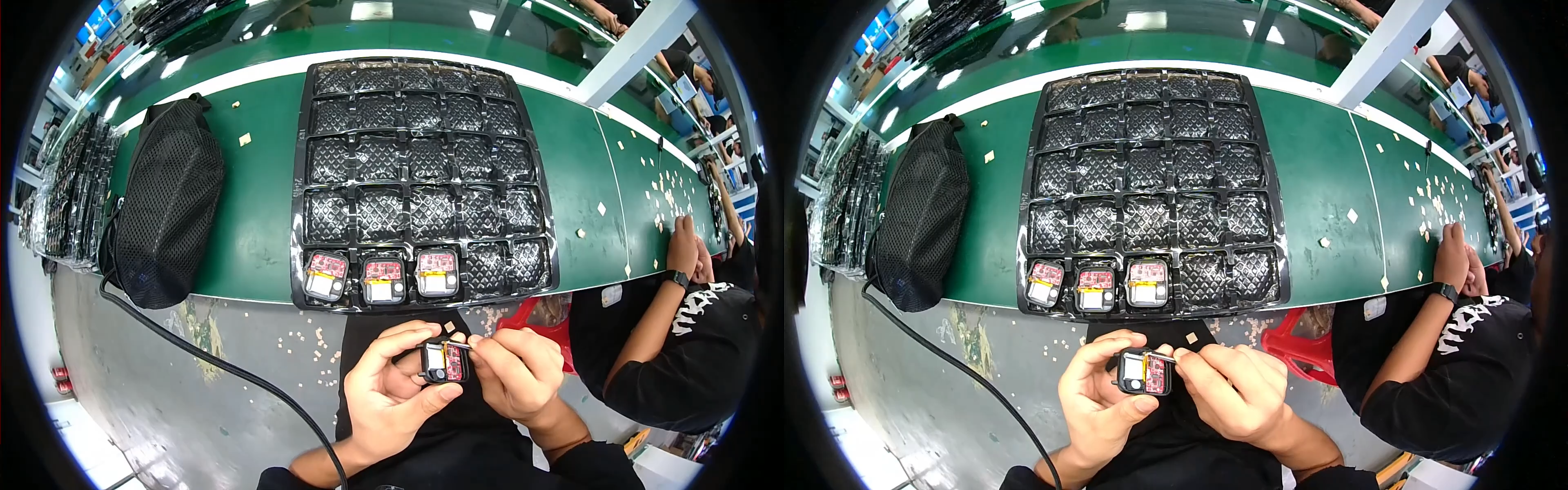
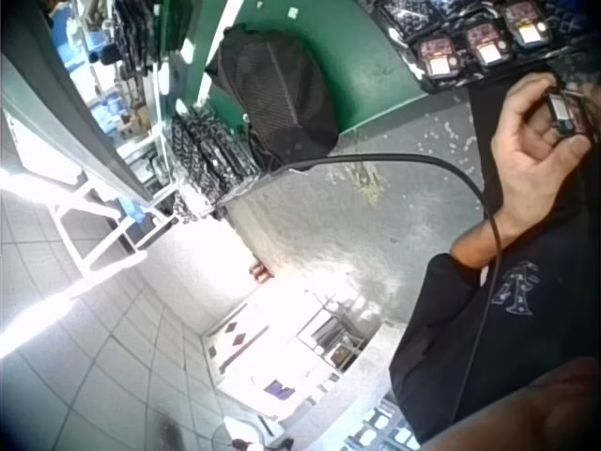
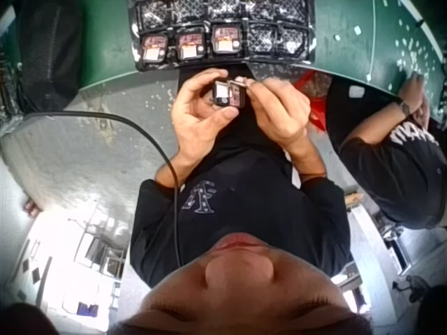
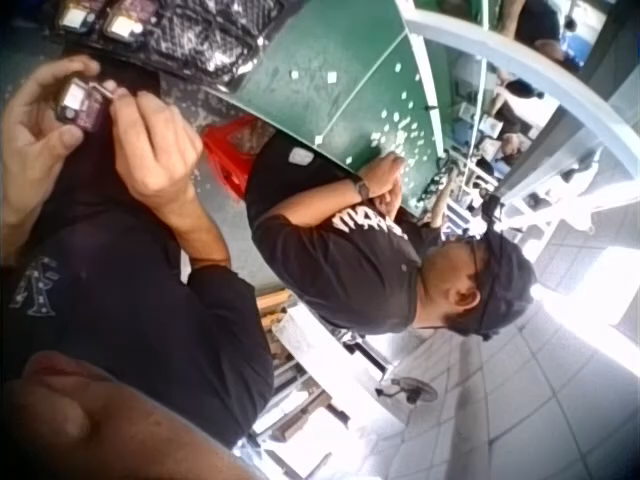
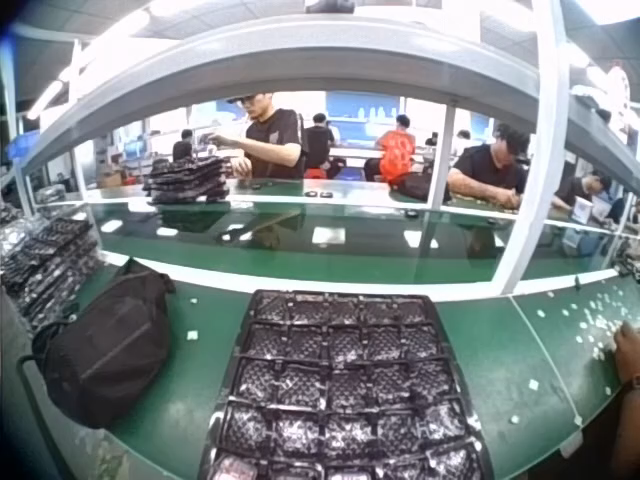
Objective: The worker is assembling small memory card components by inserting a microchip into a plastic casing using a small tool.
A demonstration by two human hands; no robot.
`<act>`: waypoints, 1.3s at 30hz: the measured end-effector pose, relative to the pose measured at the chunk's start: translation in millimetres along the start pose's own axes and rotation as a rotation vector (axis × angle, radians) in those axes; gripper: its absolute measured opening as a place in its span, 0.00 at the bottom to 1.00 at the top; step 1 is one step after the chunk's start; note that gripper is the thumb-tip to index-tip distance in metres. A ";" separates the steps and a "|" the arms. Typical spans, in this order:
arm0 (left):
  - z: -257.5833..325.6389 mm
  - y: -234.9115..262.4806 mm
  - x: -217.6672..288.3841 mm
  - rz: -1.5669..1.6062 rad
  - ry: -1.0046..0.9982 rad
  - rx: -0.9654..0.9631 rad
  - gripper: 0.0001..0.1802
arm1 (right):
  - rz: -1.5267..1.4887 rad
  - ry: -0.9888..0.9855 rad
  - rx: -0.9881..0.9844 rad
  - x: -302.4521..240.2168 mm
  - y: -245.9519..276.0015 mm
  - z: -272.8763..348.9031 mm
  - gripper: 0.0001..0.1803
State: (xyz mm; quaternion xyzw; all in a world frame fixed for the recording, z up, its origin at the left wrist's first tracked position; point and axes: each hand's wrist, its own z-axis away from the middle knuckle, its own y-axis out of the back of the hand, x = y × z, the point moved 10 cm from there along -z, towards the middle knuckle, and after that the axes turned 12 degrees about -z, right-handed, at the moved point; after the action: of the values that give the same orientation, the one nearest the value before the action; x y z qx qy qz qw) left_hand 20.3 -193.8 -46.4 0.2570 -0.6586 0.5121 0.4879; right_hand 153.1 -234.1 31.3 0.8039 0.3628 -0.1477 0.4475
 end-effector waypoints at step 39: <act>-1.2 -1.8 4.7 -0.135 0.005 -0.008 0.35 | 0.051 0.102 -0.051 -4.3 1.1 2.5 0.18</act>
State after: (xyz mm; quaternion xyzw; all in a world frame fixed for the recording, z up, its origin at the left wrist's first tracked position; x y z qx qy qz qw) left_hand 20.4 -192.5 -41.4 0.2975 -0.6404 0.4761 0.5240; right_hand 151.2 -238.5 33.0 0.8078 0.3680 -0.0857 0.4524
